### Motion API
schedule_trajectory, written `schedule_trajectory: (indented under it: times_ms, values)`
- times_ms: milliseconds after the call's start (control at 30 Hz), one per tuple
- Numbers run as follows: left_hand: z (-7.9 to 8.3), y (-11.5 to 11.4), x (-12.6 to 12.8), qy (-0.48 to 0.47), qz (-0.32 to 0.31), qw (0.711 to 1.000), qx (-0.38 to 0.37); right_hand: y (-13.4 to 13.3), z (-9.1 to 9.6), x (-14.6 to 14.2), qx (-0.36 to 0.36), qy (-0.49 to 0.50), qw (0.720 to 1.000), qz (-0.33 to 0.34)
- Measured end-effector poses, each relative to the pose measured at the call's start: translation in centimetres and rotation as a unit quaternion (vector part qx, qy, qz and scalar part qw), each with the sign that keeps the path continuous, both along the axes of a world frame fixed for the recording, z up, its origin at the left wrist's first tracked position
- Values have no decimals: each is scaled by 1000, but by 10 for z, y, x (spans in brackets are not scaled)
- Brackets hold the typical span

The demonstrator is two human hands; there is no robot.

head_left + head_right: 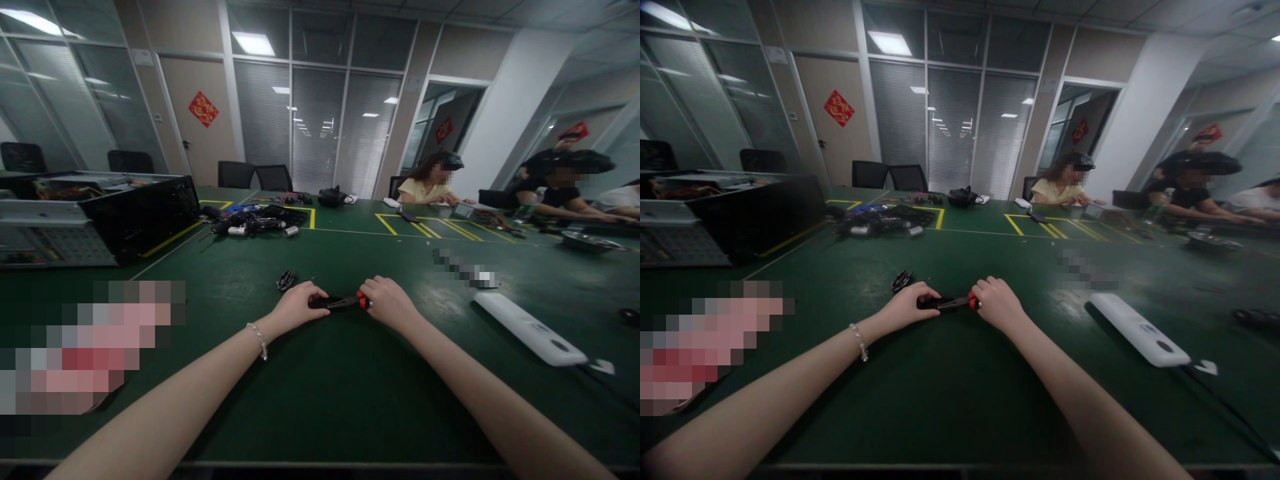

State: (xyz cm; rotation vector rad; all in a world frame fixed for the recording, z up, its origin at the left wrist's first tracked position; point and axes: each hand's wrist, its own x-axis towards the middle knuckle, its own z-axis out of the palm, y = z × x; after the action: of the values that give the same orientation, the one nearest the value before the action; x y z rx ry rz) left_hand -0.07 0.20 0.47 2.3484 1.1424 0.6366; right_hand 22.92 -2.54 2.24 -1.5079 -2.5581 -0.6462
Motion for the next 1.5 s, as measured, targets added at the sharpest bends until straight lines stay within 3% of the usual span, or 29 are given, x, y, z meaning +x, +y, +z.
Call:
schedule_trajectory:
  times_ms: [1500]
  values:
    - [-2, 0, 1, 0, 6, 1000, 15, -2, 1, -1, -3, 5, 1000, -12]
